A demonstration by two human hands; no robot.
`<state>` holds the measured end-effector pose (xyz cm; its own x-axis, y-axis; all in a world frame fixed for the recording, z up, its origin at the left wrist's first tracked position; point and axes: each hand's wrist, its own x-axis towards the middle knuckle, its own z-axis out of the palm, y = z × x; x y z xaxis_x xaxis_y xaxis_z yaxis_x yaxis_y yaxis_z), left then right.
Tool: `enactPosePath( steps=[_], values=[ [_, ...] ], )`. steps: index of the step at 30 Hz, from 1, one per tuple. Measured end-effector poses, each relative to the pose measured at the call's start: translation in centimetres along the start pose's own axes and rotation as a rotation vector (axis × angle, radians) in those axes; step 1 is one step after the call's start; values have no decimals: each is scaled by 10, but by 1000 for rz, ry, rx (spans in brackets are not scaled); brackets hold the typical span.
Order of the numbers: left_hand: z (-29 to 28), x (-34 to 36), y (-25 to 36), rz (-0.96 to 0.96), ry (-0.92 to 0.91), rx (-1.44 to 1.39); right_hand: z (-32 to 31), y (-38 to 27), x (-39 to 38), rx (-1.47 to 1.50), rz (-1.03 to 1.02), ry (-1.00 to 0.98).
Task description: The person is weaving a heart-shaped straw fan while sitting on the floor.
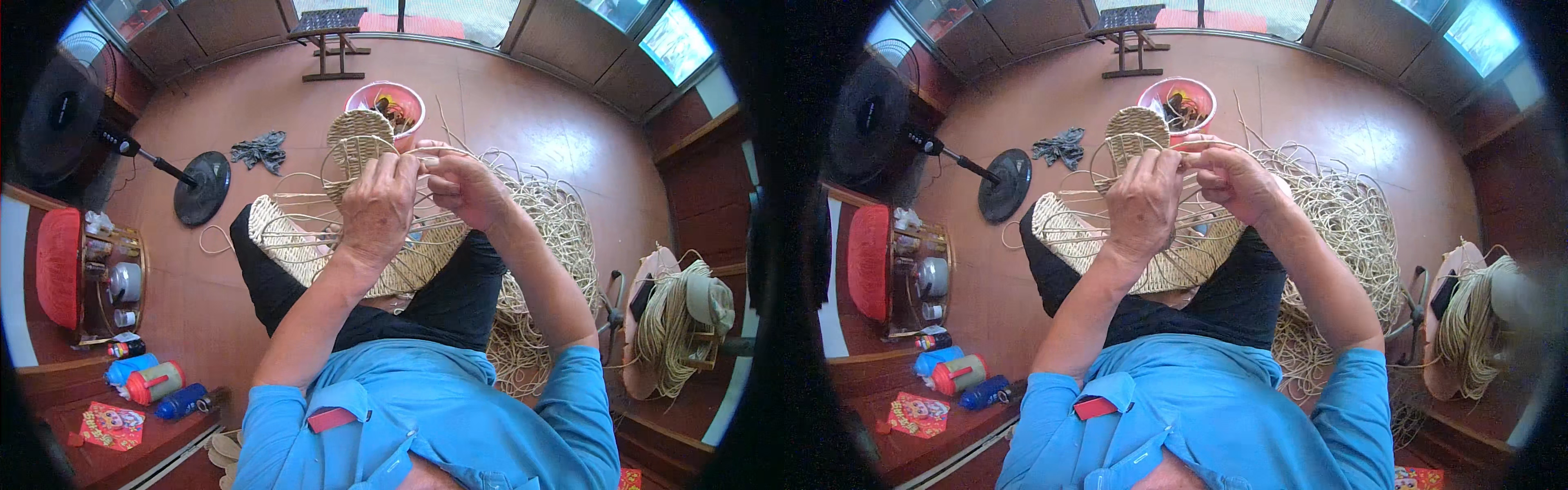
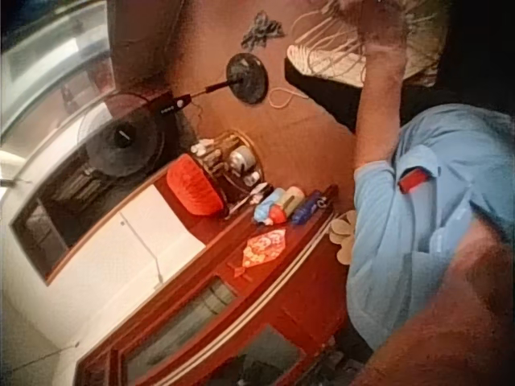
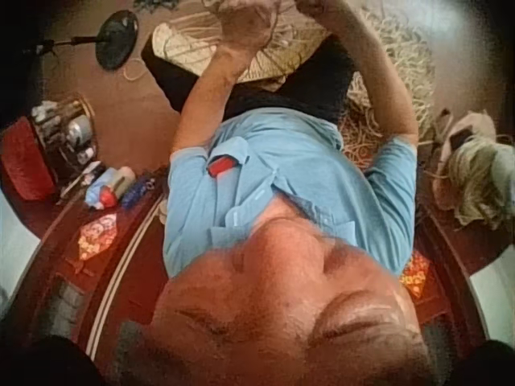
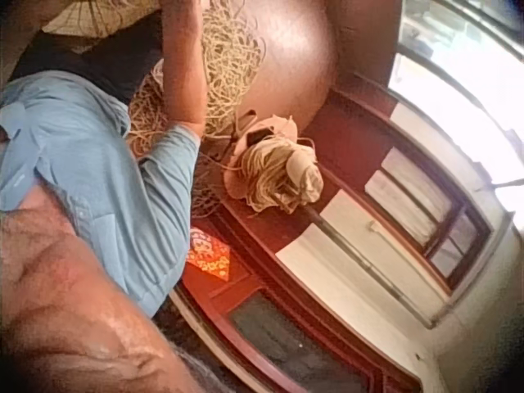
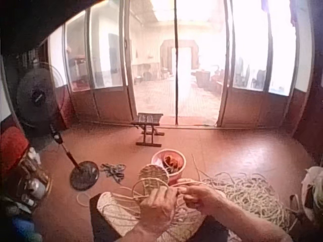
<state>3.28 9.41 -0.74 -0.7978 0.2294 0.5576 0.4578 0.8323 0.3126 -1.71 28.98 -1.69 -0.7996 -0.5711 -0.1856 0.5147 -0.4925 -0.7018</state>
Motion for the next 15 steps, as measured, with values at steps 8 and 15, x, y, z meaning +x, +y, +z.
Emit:
enactPosePath(
  steps=[8,15],
  values=[
    [8,-4,-14,86,69,98,-64,-18,-39,9,-57,233],
    [17,-3,-21,82,122,-32,-266,-86,-203,30,-231,891]
  ],
)
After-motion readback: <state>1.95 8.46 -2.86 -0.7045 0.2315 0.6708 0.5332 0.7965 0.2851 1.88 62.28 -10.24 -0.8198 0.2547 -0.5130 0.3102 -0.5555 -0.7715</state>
